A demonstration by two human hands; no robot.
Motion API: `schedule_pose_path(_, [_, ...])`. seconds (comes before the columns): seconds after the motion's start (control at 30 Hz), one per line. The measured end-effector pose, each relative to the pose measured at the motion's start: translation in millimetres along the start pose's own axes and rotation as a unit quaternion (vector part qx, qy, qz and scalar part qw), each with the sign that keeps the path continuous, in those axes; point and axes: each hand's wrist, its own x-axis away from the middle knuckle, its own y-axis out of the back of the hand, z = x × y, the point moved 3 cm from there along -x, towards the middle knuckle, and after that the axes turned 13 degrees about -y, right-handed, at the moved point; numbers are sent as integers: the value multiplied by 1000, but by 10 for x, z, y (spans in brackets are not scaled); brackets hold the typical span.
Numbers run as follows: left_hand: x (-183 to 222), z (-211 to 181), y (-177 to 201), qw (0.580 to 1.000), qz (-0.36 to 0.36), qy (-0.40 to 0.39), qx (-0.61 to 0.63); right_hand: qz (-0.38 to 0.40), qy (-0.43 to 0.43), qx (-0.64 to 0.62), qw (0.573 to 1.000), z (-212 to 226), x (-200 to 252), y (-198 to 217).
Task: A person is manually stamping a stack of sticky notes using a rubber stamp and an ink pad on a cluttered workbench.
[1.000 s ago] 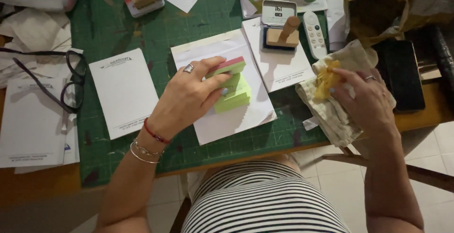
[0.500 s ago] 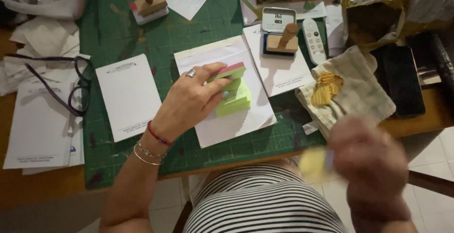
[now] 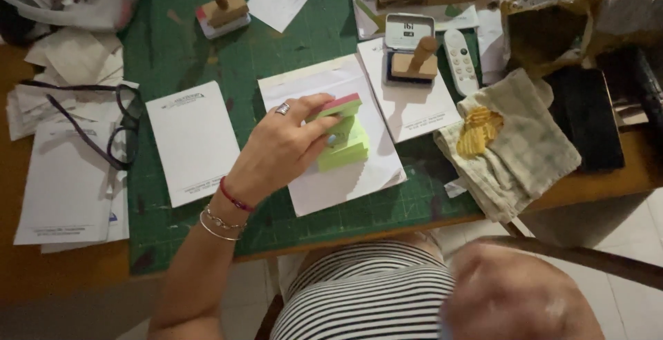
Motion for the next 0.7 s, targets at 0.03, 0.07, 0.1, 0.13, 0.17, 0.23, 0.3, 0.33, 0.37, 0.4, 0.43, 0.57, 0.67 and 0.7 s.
schedule_pose_path(0.03, [-16, 9, 14, 1000, -4, -4, 6, -269, -157, 189, 931, 181, -2, -16])
schedule_pose_path(0.07, [-15, 24, 15, 1000, -6, -5, 2, -268, -153, 191, 932, -2, 154, 153])
schedule_pose_path(0.1, [-2, 24, 5, 1000, 3, 2, 3, -302, -169, 372, 861, -161, 316, 343])
schedule_pose_path(0.13, [11, 25, -9, 1000, 12, 8, 5, -325, -177, 537, 758, -321, 474, 529])
schedule_pose_path(0.17, [19, 23, -11, 1000, 12, 10, 6, -324, -178, 537, 758, -389, 590, 662])
schedule_pose_path(0.23, [10, 28, -12, 1000, 1, 1, 6, -316, -543, 588, 509, -653, 957, 1052])
schedule_pose_path(0.3, [12, 24, -25, 1000, 0, 3, 4, -287, -643, 556, 442, -926, 1259, 1331])
schedule_pose_path(0.33, [13, 25, -28, 1000, 0, 6, 3, -253, -733, 515, 366, -1071, 1440, 1472])
schedule_pose_path(0.37, [11, 34, -29, 1000, 0, 7, 2, -253, -732, 515, 368, -1168, 1549, 1495])
schedule_pose_path(0.4, [10, 42, -31, 1000, -4, 5, 7, -226, -724, 532, 376, -1276, 1647, 1514])
schedule_pose_path(0.43, [11, 42, -41, 1000, -9, 1, 14, -198, -717, 548, 383, -1372, 1758, 1513])
schedule_pose_path(0.57, [10, 32, -36, 1000, -2, -1, 0, -195, -756, 489, 389, -1291, 1534, 1516])
schedule_pose_path(0.67, [9, 35, 7, 1000, -16, 3, 7, -219, -787, 404, 412, -1016, 1029, 1476])
schedule_pose_path(0.7, [15, 32, 1, 1000, -14, -1, 6, -221, -826, 354, 378, -837, 789, 1416])
